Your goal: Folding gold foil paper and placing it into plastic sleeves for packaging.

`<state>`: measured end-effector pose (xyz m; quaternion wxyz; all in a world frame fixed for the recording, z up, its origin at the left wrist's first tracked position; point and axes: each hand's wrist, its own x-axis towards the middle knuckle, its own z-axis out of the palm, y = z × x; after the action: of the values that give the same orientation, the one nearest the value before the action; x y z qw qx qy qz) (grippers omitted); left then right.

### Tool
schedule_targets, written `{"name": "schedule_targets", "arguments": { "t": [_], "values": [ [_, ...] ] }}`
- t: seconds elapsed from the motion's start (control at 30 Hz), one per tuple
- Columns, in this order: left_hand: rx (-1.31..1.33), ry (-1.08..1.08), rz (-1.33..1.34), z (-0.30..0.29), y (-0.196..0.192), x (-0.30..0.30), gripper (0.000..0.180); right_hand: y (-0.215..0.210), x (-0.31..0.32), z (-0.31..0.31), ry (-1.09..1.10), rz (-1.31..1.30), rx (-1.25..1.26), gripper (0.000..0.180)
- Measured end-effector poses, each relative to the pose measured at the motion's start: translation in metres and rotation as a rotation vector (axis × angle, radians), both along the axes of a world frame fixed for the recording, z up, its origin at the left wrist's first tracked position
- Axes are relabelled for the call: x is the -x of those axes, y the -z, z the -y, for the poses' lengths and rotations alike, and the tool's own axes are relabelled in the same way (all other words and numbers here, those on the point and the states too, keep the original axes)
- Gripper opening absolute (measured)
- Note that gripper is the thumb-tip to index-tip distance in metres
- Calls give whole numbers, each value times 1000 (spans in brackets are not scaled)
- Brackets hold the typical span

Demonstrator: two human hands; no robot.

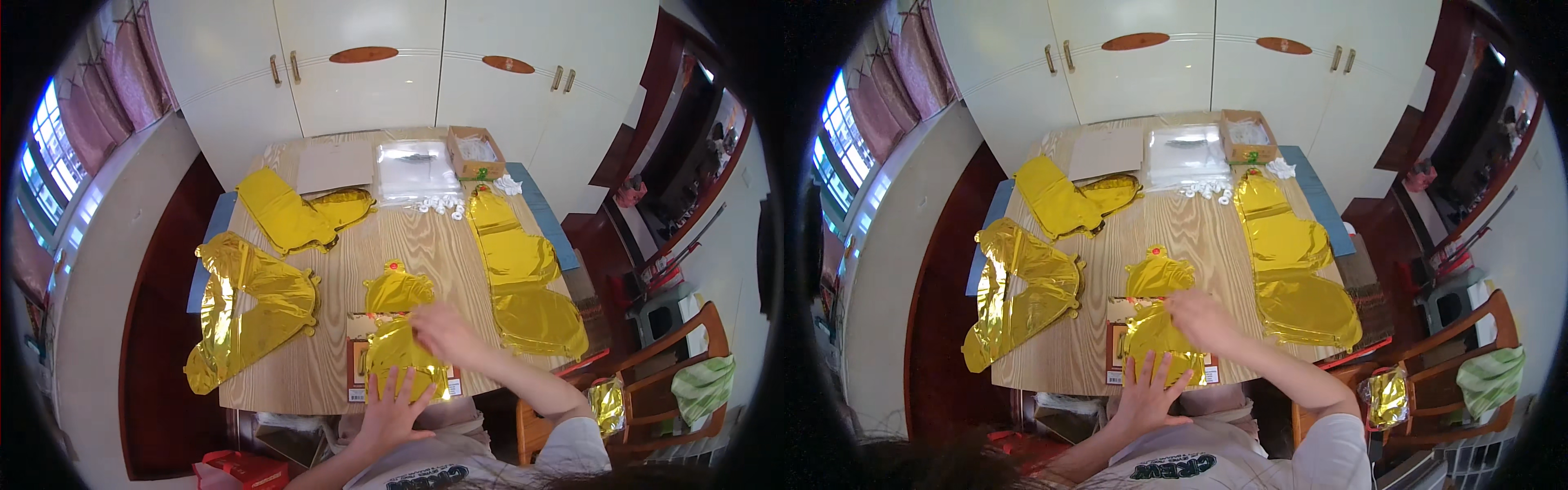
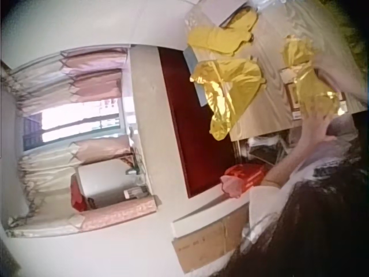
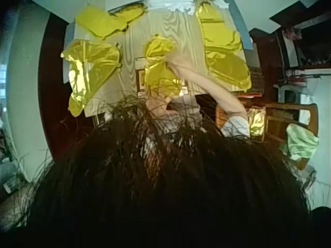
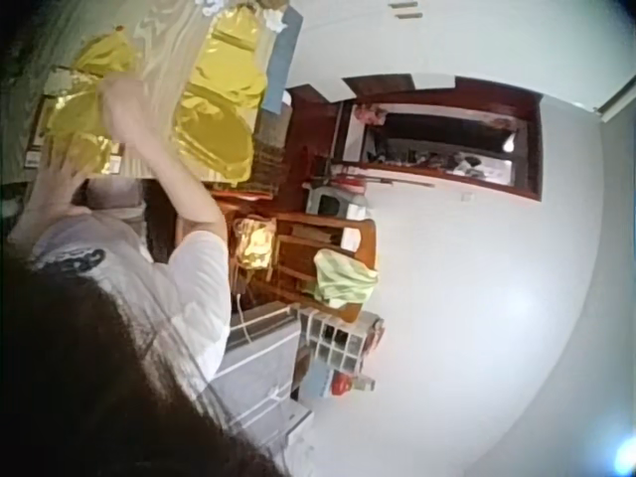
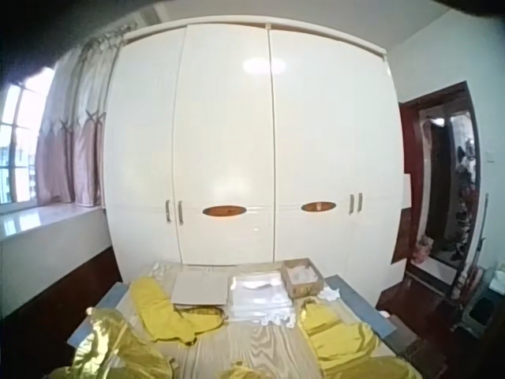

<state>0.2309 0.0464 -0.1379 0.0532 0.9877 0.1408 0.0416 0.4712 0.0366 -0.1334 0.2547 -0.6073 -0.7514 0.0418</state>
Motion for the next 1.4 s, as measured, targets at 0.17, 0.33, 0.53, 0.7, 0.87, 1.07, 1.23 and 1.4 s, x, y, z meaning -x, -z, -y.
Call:
{"name": "schedule_targets", "arguments": {
  "t": [0.17,0.33,0.53,0.7,0.87,1.07,1.23,1.4],
  "values": [
    [4,12,-54,0,0,-1,91,11,28,34,-101,215,242,66],
    [17,4,-9,-1,-2,-1,94,12,12,15,-74,260,244,68],
    [24,15,-12,-2,-4,-1,96,24,-13,-16,14,336,201,67],
    [26,4,-24,-1,-5,0,97,4,-21,-37,181,412,-42,56],
    [6,2,-9,-1,-2,-1,97,-4,-14,-30,345,-42,249,54],
    [0,2,-18,0,1,-1,97,7,-17,-33,331,-444,210,60],
    [-10,1,-23,0,2,0,97,-11,-7,-38,336,-836,358,64],
    [-3,13,9,-1,2,1,96,0,-34,-42,-65,-1262,615,62]
  ]
}}
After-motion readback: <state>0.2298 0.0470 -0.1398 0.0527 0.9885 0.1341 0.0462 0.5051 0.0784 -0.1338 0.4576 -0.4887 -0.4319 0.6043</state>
